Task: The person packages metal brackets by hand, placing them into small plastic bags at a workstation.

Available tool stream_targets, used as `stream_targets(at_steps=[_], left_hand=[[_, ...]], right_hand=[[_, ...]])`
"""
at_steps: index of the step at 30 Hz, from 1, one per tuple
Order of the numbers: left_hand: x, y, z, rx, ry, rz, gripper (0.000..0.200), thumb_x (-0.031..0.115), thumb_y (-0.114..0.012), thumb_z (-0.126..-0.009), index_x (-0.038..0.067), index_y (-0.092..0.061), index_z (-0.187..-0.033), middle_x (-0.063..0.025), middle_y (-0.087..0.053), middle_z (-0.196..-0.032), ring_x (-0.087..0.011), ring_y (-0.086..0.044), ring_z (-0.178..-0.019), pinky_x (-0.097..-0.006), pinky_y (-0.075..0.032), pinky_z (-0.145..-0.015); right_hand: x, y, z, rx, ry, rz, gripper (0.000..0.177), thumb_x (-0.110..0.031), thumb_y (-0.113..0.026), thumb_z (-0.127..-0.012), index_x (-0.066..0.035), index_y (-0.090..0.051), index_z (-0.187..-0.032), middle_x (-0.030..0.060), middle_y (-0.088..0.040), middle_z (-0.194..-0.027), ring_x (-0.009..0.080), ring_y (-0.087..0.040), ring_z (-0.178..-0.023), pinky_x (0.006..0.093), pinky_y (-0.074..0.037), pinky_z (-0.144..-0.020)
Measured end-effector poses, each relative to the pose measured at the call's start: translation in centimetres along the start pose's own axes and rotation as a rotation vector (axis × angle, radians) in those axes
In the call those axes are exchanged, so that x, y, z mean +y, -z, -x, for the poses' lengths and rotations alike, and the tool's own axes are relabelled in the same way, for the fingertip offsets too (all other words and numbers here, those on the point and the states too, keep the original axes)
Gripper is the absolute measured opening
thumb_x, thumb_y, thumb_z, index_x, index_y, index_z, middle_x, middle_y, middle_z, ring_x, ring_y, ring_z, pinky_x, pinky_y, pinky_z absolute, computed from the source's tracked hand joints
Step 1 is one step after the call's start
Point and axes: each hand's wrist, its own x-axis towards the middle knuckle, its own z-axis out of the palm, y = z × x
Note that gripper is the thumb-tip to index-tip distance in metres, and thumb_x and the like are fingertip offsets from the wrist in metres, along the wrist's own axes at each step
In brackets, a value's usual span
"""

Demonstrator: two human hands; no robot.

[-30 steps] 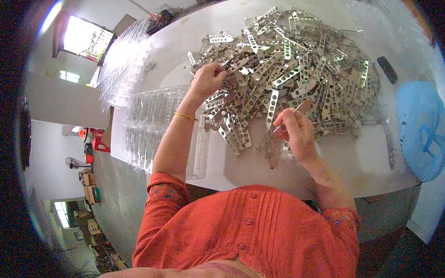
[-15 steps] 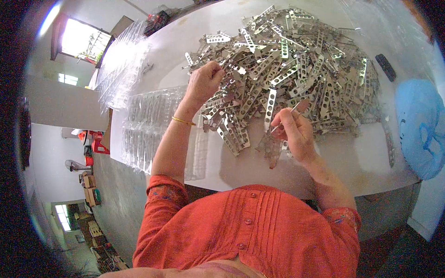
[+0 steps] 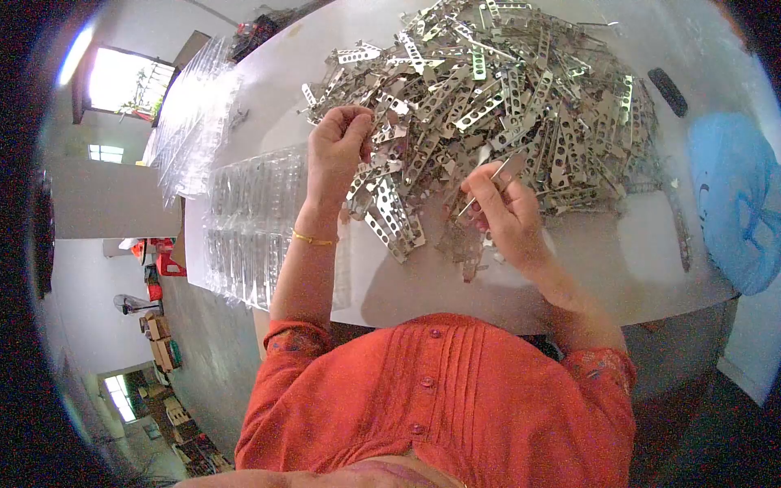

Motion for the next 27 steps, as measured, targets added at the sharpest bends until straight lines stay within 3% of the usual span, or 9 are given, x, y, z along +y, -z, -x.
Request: stream_targets(at_steps=[3,11,13,16,21,23,24,26,27], left_hand=[[1.0,-1.0,2.6,-0.137,0.081,0.326,0.011,0.006,-0.060,-0.097,-0.003,-0.062,-0.104,-0.0039,-0.062,-0.083,-0.0087,-0.057,-0.066,-0.0239,-0.051,-0.057],[0.1,-4.3,8.6,-0.335,0.165,0.578,0.012,0.009,-0.060,-0.099,0.001,-0.059,-0.108,-0.0022,-0.060,-0.083,-0.0093,-0.058,-0.066,-0.0241,-0.051,-0.058],[-0.2,-4.1,9.0,-0.584,0.444,0.929,0.009,0.010,-0.060,-0.100,0.004,-0.058,-0.106,-0.0018,-0.060,-0.088,-0.0100,-0.058,-0.071,-0.0260,-0.053,-0.061],[-1.1,-4.7,9.6,-0.656,0.567,1.124,0.013,0.015,-0.061,-0.100,0.005,-0.058,-0.107,-0.0023,-0.061,-0.087,-0.0112,-0.059,-0.070,-0.0271,-0.053,-0.063],[-1.4,-4.8,10.1,-0.656,0.610,1.138,0.015,0.017,-0.058,-0.101,0.004,-0.059,-0.107,-0.0020,-0.062,-0.090,-0.0115,-0.060,-0.075,-0.0275,-0.053,-0.068],[-0.9,-5.2,10.5,-0.485,0.482,0.877,0.017,0.018,-0.057,-0.103,0.003,-0.060,-0.108,-0.0027,-0.065,-0.095,-0.0107,-0.061,-0.084,-0.0271,-0.051,-0.078],[-1.1,-5.2,10.6,-0.483,0.486,0.879,0.017,0.018,-0.057,-0.103,0.003,-0.060,-0.108,-0.0027,-0.065,-0.095,-0.0107,-0.061,-0.084,-0.0271,-0.051,-0.078],[-1.7,-5.0,10.7,-0.435,0.277,0.656,0.019,0.020,-0.056,-0.103,0.002,-0.060,-0.110,-0.0035,-0.066,-0.100,-0.0097,-0.061,-0.090,-0.0266,-0.049,-0.085],[-2.0,-4.8,10.7,-0.507,0.266,0.621,0.021,0.021,-0.057,-0.103,0.001,-0.060,-0.109,-0.0044,-0.066,-0.099,-0.0096,-0.061,-0.089,-0.0262,-0.050,-0.083]], right_hand=[[-0.2,0.2,-0.2,-0.018,0.007,-0.010,0.023,-0.027,-0.054,-0.104,-0.007,-0.063,-0.111,-0.0051,-0.061,-0.081,0.0017,-0.054,-0.065,0.0180,-0.044,-0.055],[-0.5,0.1,-0.3,0.078,0.011,-0.077,0.033,-0.021,-0.056,-0.101,-0.007,-0.059,-0.131,-0.0088,-0.055,-0.075,-0.0003,-0.047,-0.061,0.0160,-0.037,-0.053],[-1.9,0.6,-0.1,-0.149,-0.054,-0.127,0.032,-0.020,-0.058,-0.100,-0.006,-0.061,-0.129,-0.0086,-0.057,-0.074,-0.0006,-0.048,-0.063,0.0162,-0.037,-0.054],[-1.0,0.8,-0.2,-0.215,-0.076,-0.192,0.026,-0.020,-0.059,-0.100,-0.006,-0.065,-0.121,-0.0079,-0.057,-0.072,-0.0003,-0.048,-0.060,0.0173,-0.036,-0.052],[-0.4,1.0,-0.3,-0.221,-0.097,-0.188,0.016,-0.024,-0.063,-0.098,-0.009,-0.067,-0.103,-0.0074,-0.057,-0.071,0.0002,-0.048,-0.057,0.0186,-0.036,-0.050],[-0.6,0.8,-0.3,-0.166,-0.126,-0.146,0.016,-0.026,-0.064,-0.097,-0.010,-0.066,-0.098,-0.0073,-0.057,-0.070,0.0004,-0.048,-0.056,0.0190,-0.036,-0.049],[-1.0,0.5,-0.4,-0.102,-0.137,-0.084,0.016,-0.025,-0.065,-0.096,-0.010,-0.065,-0.096,-0.0072,-0.057,-0.070,0.0006,-0.049,-0.056,0.0190,-0.036,-0.049],[-0.8,0.3,-0.4,-0.038,-0.153,-0.023,0.015,-0.025,-0.066,-0.096,-0.010,-0.064,-0.094,-0.0072,-0.057,-0.069,0.0007,-0.049,-0.056,0.0190,-0.037,-0.048],[-0.5,0.2,-0.5,-0.041,-0.122,0.003,0.014,-0.024,-0.066,-0.095,-0.010,-0.064,-0.095,-0.0070,-0.058,-0.070,0.0007,-0.051,-0.057,0.0190,-0.037,-0.049]])
